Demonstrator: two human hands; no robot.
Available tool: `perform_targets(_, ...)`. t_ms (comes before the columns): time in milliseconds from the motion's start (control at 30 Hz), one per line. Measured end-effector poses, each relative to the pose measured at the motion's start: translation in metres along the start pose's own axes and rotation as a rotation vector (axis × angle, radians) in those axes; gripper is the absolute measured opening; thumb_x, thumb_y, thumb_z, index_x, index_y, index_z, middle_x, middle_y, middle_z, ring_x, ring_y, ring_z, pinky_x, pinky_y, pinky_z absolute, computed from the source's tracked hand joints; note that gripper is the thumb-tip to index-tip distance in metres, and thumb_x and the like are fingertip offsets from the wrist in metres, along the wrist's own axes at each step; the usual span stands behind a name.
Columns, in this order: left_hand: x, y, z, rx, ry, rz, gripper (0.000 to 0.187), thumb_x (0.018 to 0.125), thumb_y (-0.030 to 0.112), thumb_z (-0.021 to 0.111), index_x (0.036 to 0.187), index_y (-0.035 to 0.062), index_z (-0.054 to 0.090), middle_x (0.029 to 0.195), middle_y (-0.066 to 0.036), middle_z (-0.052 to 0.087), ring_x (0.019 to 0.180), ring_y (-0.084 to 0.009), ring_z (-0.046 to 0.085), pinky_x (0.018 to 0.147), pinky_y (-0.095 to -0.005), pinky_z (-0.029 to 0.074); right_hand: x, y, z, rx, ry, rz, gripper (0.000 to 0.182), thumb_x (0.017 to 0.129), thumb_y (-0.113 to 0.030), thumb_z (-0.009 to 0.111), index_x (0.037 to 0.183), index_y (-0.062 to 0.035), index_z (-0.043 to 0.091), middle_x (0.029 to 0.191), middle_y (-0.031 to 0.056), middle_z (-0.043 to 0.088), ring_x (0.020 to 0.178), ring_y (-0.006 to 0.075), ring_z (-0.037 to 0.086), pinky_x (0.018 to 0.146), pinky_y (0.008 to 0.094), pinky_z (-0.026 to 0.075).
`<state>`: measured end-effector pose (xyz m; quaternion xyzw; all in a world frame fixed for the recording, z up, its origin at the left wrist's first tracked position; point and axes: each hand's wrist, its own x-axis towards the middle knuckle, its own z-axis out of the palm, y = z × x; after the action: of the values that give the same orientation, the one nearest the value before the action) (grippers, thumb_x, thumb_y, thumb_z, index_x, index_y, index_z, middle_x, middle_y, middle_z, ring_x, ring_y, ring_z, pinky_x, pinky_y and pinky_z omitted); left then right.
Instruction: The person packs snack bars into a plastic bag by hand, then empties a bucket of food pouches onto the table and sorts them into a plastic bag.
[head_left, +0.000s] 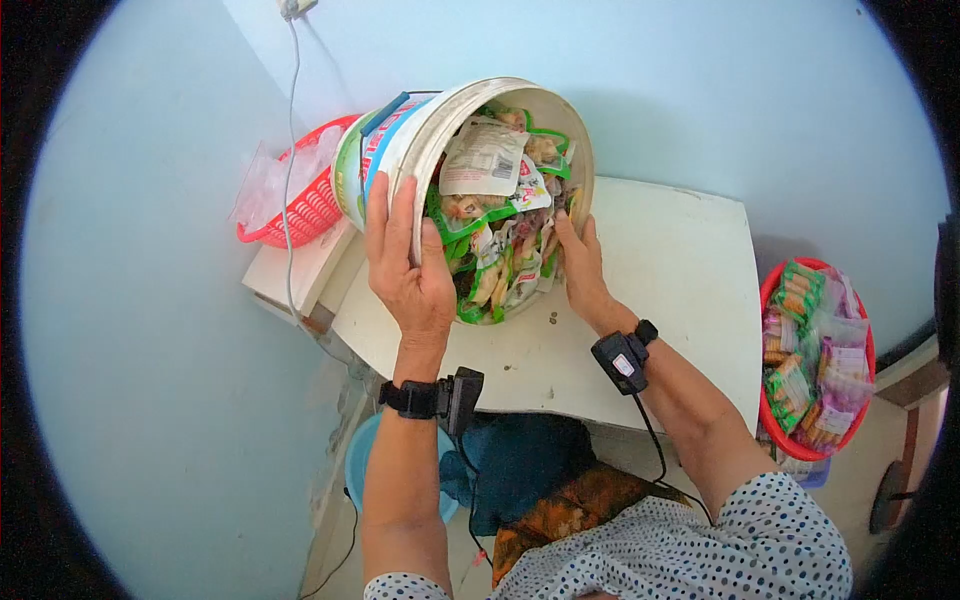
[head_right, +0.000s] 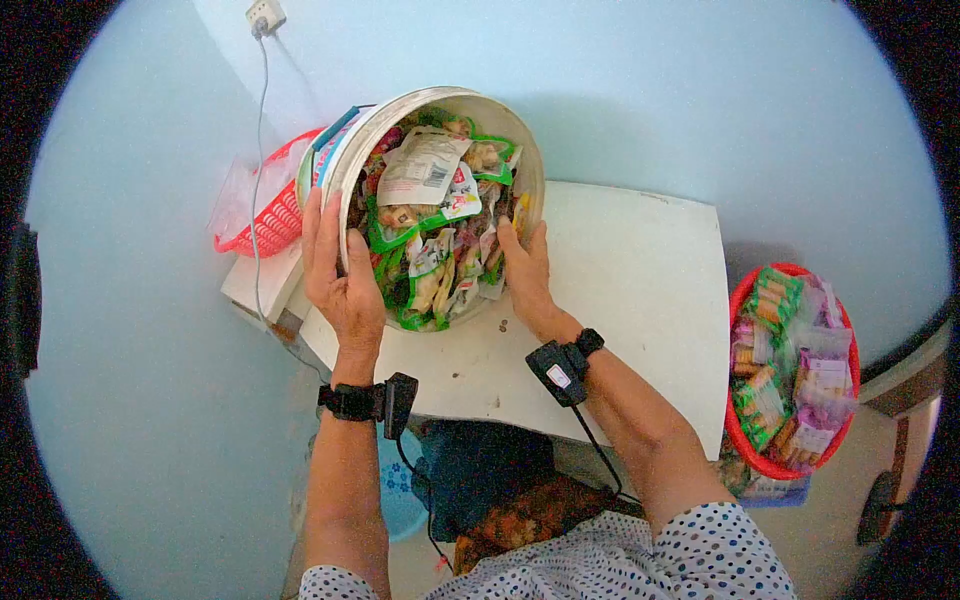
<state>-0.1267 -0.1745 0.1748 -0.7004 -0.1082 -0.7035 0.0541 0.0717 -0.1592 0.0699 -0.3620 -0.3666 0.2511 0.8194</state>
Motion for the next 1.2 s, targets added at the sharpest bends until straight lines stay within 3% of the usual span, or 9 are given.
perform_targets(167,-0.002,-0.009,0.004,0.061,0.023,0.030,0.038,0.092,0.007,0.056,0.130,0.0028,0.059,0.142,-0.022,0.047,0.129,-0.0341,0.047,0.106,-0.0400,0.037,0.017,0.018,0.003,-0.124,0.032,-0.017,0.077,0.096,-0.043,0.054,0.141,0.0115,0.025,0.138,0.0273,0.042,0.126,0.0313,0.045,0.105,0.0352,0.037)
perform_targets(400,0.006,-0.008,0.002,0.100,-0.011,0.057,0.038,0.092,0.006,0.056,0.129,0.0022,0.058,0.141,-0.022,0.047,0.130,-0.0336,0.046,0.107,-0.0402,0.036,0.022,0.013,0.007,-0.129,-0.015,-0.032,0.042,0.096,-0.032,0.052,0.117,0.0032,0.045,0.115,0.0189,0.055,0.106,0.0286,0.052,0.096,0.0399,0.040)
perform_targets(567,0.006,-0.011,-0.005,0.117,-0.025,0.064,0.041,0.091,0.005,0.056,0.132,0.0032,0.057,0.143,-0.022,0.045,0.131,-0.0336,0.045,0.108,-0.0409,0.035,0.014,-0.019,0.020,0.037,0.070,-0.166,0.038,0.094,-0.024,0.048,0.121,0.0023,0.047,0.116,0.0185,0.056,0.109,0.0303,0.052,0.099,0.0391,0.037)
perform_targets(767,-0.010,-0.014,-0.005,0.248,0.032,-0.028,0.043,0.092,0.009,0.057,0.134,0.0029,0.053,0.146,-0.025,0.039,0.135,-0.0363,0.038,0.111,-0.0425,0.030,0.022,0.012,0.010,0.067,0.094,-0.188,0.067,0.098,-0.039,0.045,0.143,0.0091,0.031,0.143,0.0262,0.040,0.134,0.0331,0.038,0.111,0.0359,0.027)
perform_targets(867,-0.023,-0.016,-0.006,0.299,0.029,-0.122,0.053,0.093,0.014,0.056,0.142,-0.0009,0.040,0.147,-0.026,0.035,0.136,-0.0375,0.033,0.113,-0.0443,0.023,0.014,-0.002,0.010,0.201,0.010,-0.170,0.075,0.099,-0.044,0.047,0.146,0.0086,0.022,0.141,0.0184,0.041,0.131,0.0228,0.039,0.111,0.0314,0.028)
perform_targets(967,-0.053,-0.008,0.005,0.185,0.123,-0.256,0.063,0.093,0.016,0.055,0.145,-0.0060,0.027,0.150,-0.026,0.028,0.139,-0.0365,0.027,0.115,-0.0442,0.019,0.018,-0.011,0.015,0.067,0.118,-0.190,0.091,0.093,-0.058,0.049,0.143,0.0148,0.025,0.147,0.0311,0.031,0.139,0.0352,0.031,0.114,0.0359,0.023)
perform_targets(1000,-0.061,-0.003,0.004,0.145,0.110,-0.320,0.071,0.092,0.016,0.055,0.147,-0.0087,0.016,0.152,-0.026,0.022,0.140,-0.0351,0.024,0.115,-0.0436,0.016,0.016,-0.020,0.017,0.026,0.133,-0.190,0.094,0.091,-0.059,0.052,0.142,0.0152,0.026,0.146,0.0317,0.032,0.138,0.0360,0.031,0.114,0.0365,0.023)
perform_targets(1100,-0.088,0.006,0.012,0.210,0.147,-0.358,0.068,0.098,0.021,0.052,0.149,-0.0049,0.015,0.155,-0.022,0.019,0.141,-0.0307,0.024,0.116,-0.0397,0.018,0.019,-0.033,0.016,-0.086,0.133,-0.183,0.098,0.085,-0.059,0.060,0.140,0.0165,0.029,0.144,0.0330,0.035,0.136,0.0379,0.034,0.113,0.0381,0.025)
perform_targets(1200,-0.102,0.020,0.023,-0.110,0.269,-0.705,0.075,0.097,0.032,0.055,0.150,0.0010,0.013,0.153,-0.021,0.021,0.139,-0.0300,0.026,0.114,-0.0435,0.022,0.033,-0.026,0.011,-0.190,0.063,-0.154,0.097,0.080,-0.055,0.066,0.137,0.0167,0.033,0.140,0.0327,0.039,0.133,0.0383,0.038,0.112,0.0393,0.028)
